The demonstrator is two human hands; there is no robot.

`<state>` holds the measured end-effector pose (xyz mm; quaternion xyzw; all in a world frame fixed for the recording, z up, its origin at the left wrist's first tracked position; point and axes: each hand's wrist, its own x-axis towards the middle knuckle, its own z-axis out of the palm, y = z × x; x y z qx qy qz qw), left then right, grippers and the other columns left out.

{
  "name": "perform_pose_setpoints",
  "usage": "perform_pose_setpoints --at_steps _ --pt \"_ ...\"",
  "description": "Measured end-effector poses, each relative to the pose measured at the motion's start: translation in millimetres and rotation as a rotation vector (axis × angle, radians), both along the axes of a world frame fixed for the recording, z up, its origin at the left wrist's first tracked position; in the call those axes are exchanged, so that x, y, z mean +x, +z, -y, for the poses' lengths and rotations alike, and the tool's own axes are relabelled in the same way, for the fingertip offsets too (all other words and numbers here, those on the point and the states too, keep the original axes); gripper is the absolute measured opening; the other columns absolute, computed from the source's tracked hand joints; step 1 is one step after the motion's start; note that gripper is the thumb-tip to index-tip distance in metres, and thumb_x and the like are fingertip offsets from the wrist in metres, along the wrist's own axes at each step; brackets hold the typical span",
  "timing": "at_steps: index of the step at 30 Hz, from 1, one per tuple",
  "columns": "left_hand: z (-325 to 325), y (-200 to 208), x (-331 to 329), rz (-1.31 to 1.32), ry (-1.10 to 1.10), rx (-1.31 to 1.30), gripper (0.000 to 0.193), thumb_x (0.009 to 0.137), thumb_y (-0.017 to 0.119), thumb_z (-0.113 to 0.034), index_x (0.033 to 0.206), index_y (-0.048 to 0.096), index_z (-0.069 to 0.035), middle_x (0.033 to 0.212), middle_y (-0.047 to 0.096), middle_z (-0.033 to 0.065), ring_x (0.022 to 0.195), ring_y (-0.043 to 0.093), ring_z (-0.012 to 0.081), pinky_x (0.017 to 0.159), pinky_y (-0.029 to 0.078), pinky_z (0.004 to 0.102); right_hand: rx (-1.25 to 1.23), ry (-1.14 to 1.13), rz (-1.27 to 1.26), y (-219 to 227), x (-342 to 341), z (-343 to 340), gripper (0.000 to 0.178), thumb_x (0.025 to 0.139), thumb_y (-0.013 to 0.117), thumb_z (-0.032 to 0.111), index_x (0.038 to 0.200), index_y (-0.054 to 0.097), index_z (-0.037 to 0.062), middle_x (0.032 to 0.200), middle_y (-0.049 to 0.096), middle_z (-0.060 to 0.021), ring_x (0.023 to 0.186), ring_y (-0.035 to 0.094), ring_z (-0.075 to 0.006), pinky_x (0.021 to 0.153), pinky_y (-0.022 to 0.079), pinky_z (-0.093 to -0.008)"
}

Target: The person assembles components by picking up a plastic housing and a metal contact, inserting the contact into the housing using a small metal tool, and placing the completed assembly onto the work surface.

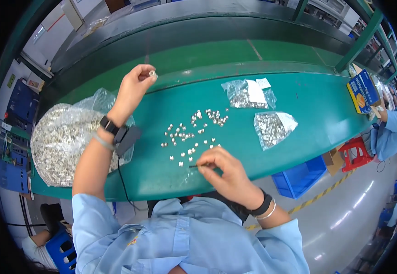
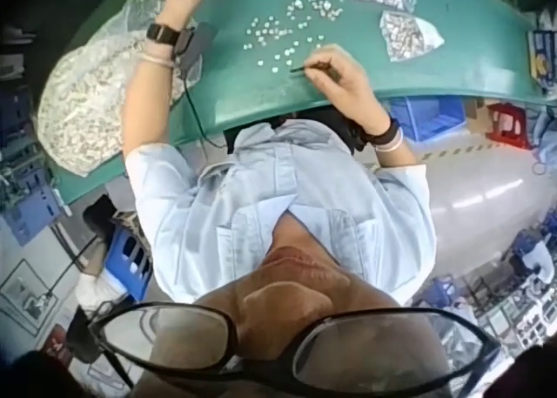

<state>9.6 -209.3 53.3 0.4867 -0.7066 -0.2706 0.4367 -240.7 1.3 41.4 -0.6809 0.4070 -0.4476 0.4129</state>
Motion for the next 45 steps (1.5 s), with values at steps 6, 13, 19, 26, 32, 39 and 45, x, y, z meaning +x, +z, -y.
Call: perform_pose_setpoints --at_steps 6,13,19,26,32,39,45 --pt "100.2 -30.0 -15.2 0.305 0.059 -0.086 0.021 0.084 0.066 -0.010 0.104 0.063 -0.001 0.088 0.061 0.0049 0.081 0.059 0.0134 0.076 0.049 0.0276 -0.053 0.078 -0.035 -22.0 -0.6 0.0 0.016 0.080 0.066 -0.005 0.094 0.061 0.0035 0.093 0.062 -0.0090 0.084 0.062 -0.0216 0.071 0.050 -0.0310" --pt "125.5 -63.1 -19.6 0.485 0.007 -0.121 0.023 0.079 0.066 -0.011 0.101 0.065 -0.004 0.090 0.062 0.0136 0.086 0.061 0.0303 0.077 0.048 0.0405 -0.127 0.119 -0.044 -30.9 -0.1 8.2 0.019 0.078 0.068 -0.004 0.093 0.061 0.0043 0.091 0.063 -0.0086 0.080 0.063 -0.0230 0.067 0.050 -0.0316" --pt "106.9 -24.6 -11.4 0.442 0.001 -0.240 0.028 0.081 0.065 -0.013 0.106 0.064 -0.001 0.092 0.064 0.0157 0.089 0.061 0.0328 0.079 0.049 0.0401 -0.160 0.134 -0.057 -31.6 -3.5 5.0 0.022 0.076 0.068 -0.005 0.095 0.061 0.0038 0.091 0.063 -0.0096 0.076 0.062 -0.0253 0.067 0.050 -0.0338" --pt "-49.1 83.9 39.5 0.505 -0.114 0.042 0.017 0.084 0.062 -0.009 0.098 0.065 0.001 0.089 0.067 0.0159 0.082 0.066 0.0276 0.072 0.051 0.0365 -0.121 -0.025 0.056 -34.9 -8.4 1.8 0.018 0.080 0.064 -0.006 0.094 0.057 0.0021 0.093 0.061 -0.0111 0.082 0.060 -0.0229 0.072 0.049 -0.0326" --pt "-117.8 2.6 93.3 0.862 -0.095 -0.166 0.014 0.080 0.063 -0.006 0.091 0.065 0.001 0.086 0.062 0.0135 0.085 0.061 0.0320 0.072 0.050 0.0395 -0.060 -0.152 0.280 -26.0 -6.0 -2.9 0.014 0.085 0.059 -0.007 0.096 0.056 0.0010 0.099 0.059 -0.0108 0.090 0.057 -0.0184 0.079 0.047 -0.0298" --pt "-106.4 -10.1 99.1 1.188 -0.101 -0.283 0.011 0.074 0.064 -0.002 0.083 0.060 0.000 0.089 0.058 0.0159 0.086 0.058 0.0331 0.073 0.049 0.0431 -0.057 -0.206 0.270 -6.7 -9.2 -9.9 0.017 0.088 0.056 -0.009 0.102 0.057 0.0005 0.102 0.058 -0.0094 0.091 0.056 -0.0139 0.081 0.046 -0.0260" --pt "-109.5 9.7 107.8 0.998 -0.093 -0.322 0.020 0.077 0.063 0.001 0.096 0.059 0.001 0.091 0.060 0.0129 0.085 0.061 0.0259 0.073 0.052 0.0360 0.052 -0.183 0.192 -12.2 0.5 -5.2 0.016 0.089 0.059 -0.005 0.104 0.057 0.0012 0.101 0.059 -0.0065 0.087 0.057 -0.0104 0.076 0.046 -0.0238"
